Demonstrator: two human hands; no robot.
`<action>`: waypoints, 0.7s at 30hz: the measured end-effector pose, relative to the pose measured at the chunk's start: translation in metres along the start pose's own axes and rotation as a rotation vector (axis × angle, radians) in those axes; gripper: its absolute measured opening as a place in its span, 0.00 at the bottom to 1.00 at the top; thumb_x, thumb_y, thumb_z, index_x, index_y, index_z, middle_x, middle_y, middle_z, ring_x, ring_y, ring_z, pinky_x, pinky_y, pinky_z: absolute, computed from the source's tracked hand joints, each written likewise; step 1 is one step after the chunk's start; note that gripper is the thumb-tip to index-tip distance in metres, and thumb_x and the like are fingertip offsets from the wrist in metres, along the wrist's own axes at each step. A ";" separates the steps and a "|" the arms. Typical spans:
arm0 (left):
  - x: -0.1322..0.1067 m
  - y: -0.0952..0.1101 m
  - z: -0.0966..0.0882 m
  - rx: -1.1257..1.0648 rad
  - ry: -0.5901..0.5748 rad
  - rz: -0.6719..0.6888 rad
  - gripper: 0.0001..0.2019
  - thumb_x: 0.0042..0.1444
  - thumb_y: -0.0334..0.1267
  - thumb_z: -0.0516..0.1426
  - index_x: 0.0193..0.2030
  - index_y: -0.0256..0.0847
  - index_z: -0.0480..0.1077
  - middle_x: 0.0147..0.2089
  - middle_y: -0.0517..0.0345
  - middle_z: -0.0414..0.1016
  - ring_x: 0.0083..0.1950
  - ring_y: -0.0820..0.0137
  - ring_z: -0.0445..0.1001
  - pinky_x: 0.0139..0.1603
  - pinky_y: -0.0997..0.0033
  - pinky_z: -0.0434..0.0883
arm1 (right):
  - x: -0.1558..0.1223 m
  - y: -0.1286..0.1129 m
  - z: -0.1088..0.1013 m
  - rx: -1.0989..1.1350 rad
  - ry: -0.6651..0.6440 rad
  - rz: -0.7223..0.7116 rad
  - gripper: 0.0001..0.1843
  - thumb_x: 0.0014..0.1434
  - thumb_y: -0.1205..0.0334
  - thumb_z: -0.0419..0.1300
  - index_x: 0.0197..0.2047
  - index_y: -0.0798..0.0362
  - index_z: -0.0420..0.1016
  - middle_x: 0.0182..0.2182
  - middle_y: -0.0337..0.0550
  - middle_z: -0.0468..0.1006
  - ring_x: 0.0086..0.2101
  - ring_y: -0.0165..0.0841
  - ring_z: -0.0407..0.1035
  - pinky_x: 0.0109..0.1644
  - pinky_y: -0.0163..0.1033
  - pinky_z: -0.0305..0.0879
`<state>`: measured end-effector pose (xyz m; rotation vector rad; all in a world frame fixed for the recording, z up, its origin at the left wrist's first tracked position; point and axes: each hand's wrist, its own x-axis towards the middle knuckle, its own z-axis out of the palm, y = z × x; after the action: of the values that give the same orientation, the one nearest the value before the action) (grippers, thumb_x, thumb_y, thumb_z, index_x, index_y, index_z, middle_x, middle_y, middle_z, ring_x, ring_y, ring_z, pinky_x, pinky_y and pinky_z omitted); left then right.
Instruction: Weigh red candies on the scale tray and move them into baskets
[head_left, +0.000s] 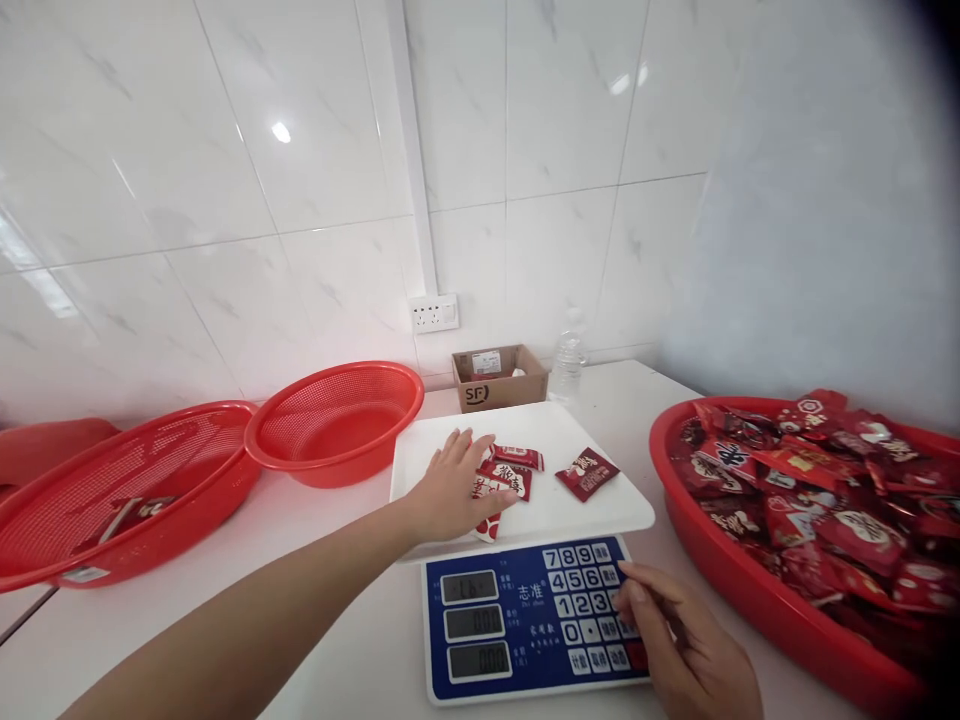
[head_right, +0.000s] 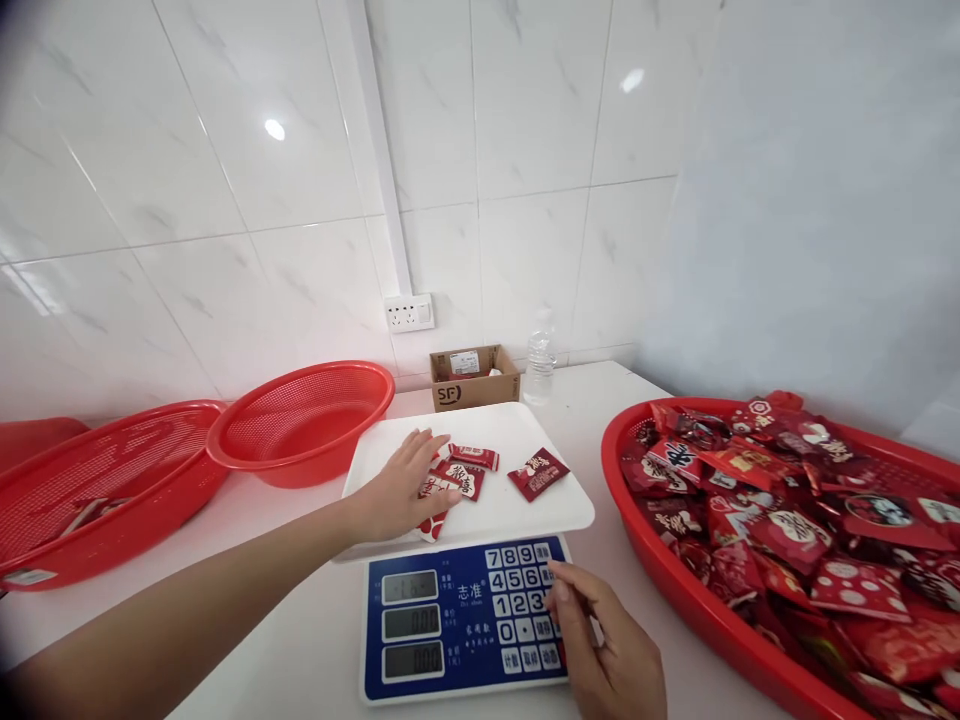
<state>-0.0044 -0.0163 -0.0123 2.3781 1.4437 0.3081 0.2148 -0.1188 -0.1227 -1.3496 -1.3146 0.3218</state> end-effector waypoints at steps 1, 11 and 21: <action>0.010 0.007 0.004 0.038 -0.032 -0.002 0.40 0.52 0.64 0.45 0.67 0.48 0.40 0.71 0.48 0.34 0.69 0.55 0.28 0.64 0.44 0.42 | 0.000 0.000 0.000 0.010 0.011 0.014 0.16 0.55 0.48 0.55 0.37 0.50 0.74 0.22 0.39 0.77 0.22 0.29 0.71 0.21 0.27 0.68; 0.051 0.036 0.026 0.343 0.147 0.208 0.26 0.57 0.61 0.41 0.48 0.48 0.67 0.46 0.51 0.68 0.50 0.58 0.66 0.49 0.49 0.62 | -0.002 -0.002 0.004 0.080 0.030 0.078 0.14 0.56 0.50 0.54 0.38 0.50 0.73 0.21 0.37 0.74 0.21 0.28 0.69 0.19 0.28 0.65; 0.049 0.029 0.007 0.415 0.195 0.284 0.21 0.59 0.53 0.45 0.32 0.41 0.69 0.33 0.55 0.74 0.36 0.66 0.72 0.31 0.69 0.64 | 0.002 0.005 -0.003 0.033 -0.031 -0.047 0.13 0.57 0.54 0.54 0.39 0.51 0.73 0.21 0.39 0.75 0.21 0.29 0.70 0.22 0.28 0.68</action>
<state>0.0443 0.0141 -0.0066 2.9728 1.3534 0.3452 0.2202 -0.1172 -0.1249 -1.2884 -1.3592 0.3325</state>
